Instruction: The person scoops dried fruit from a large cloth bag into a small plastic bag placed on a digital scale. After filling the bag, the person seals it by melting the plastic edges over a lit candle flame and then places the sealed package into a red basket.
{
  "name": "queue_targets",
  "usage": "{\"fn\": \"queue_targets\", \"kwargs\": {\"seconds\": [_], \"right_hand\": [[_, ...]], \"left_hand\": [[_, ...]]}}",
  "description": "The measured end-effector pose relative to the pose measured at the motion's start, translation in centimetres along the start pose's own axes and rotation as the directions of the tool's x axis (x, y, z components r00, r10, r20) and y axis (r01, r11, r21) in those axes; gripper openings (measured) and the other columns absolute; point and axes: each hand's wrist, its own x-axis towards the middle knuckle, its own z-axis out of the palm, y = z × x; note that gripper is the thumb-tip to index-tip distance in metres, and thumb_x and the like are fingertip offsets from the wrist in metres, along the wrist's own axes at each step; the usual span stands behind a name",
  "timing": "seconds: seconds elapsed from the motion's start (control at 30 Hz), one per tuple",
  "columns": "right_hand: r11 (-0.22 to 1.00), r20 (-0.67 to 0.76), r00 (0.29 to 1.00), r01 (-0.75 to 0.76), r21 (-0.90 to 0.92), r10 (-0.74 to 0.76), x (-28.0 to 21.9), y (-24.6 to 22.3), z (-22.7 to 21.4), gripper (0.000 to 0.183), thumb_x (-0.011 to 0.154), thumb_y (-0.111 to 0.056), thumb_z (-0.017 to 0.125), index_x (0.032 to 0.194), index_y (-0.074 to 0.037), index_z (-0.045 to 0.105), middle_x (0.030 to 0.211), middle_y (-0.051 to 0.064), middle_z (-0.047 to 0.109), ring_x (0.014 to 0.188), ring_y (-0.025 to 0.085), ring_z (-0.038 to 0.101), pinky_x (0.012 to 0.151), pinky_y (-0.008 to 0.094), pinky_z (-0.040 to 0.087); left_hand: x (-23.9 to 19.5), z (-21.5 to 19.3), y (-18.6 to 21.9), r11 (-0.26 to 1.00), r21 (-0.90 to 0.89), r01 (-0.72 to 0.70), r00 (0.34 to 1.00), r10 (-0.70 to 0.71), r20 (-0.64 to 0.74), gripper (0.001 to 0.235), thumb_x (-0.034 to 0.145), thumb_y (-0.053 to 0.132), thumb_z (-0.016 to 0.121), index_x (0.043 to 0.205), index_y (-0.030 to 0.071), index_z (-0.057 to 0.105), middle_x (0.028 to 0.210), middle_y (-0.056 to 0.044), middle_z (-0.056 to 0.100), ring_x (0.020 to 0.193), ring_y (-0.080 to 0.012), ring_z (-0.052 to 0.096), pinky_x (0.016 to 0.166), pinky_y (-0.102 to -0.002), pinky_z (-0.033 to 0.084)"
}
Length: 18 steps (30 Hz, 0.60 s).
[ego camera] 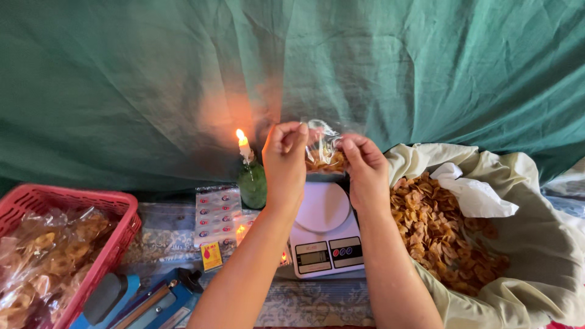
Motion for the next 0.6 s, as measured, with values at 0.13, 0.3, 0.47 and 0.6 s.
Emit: {"fn": "queue_targets", "kwargs": {"seconds": [0.13, 0.3, 0.47, 0.6], "right_hand": [[0.993, -0.004, 0.994, 0.111, 0.038, -0.111, 0.3, 0.8, -0.5, 0.008, 0.103, -0.005, 0.067, 0.105, 0.001, 0.071, 0.102, 0.006, 0.073, 0.094, 0.011, 0.067, 0.086, 0.024, 0.054], [0.99, -0.015, 0.99, 0.137, 0.028, -0.137, 0.5, 0.6, -0.9, 0.01, 0.101, -0.006, 0.066, 0.106, 0.001, 0.071, 0.102, 0.007, 0.074, 0.095, 0.012, 0.069, 0.089, 0.026, 0.056], [0.999, 0.029, 0.999, 0.026, -0.032, -0.025, -0.3, 0.5, -0.5, 0.017, 0.105, -0.011, 0.066, 0.108, 0.005, 0.072, 0.1, 0.009, 0.075, 0.088, 0.015, 0.069, 0.08, 0.031, 0.056], [1.0, -0.008, 1.0, 0.01, 0.025, -0.009, -0.4, -0.6, 0.5, 0.028, 0.103, -0.024, 0.059, 0.108, 0.0, 0.072, 0.095, 0.008, 0.075, 0.088, 0.015, 0.072, 0.079, 0.031, 0.059]], "left_hand": [[-0.9, -0.4, 0.5, 1.0, -0.023, 0.02, 0.997, -0.018, 0.07, 0.017, 0.101, 0.015, 0.066, 0.11, 0.001, 0.06, 0.102, -0.01, 0.076, 0.098, -0.012, 0.071, 0.092, -0.027, 0.054], [-2.6, -1.3, -0.9, 0.983, -0.074, 0.168, 0.967, -0.15, 0.207, 0.023, 0.098, 0.015, 0.072, 0.113, -0.002, 0.069, 0.104, -0.005, 0.073, 0.097, -0.0097, 0.066, 0.091, -0.027, 0.052], [-2.9, -2.4, -0.6, 0.964, -0.186, 0.192, 0.979, -0.174, 0.107, 0.018, 0.099, 0.019, 0.072, 0.104, 0.001, 0.074, 0.103, -0.005, 0.076, 0.093, -0.0098, 0.067, 0.085, -0.028, 0.054], [-2.8, -2.1, 0.1, 0.941, -0.29, 0.174, 0.985, -0.167, 0.047, 0.015, 0.099, 0.019, 0.071, 0.101, 0.004, 0.073, 0.103, -0.006, 0.077, 0.088, -0.0108, 0.069, 0.078, -0.028, 0.055]]}}
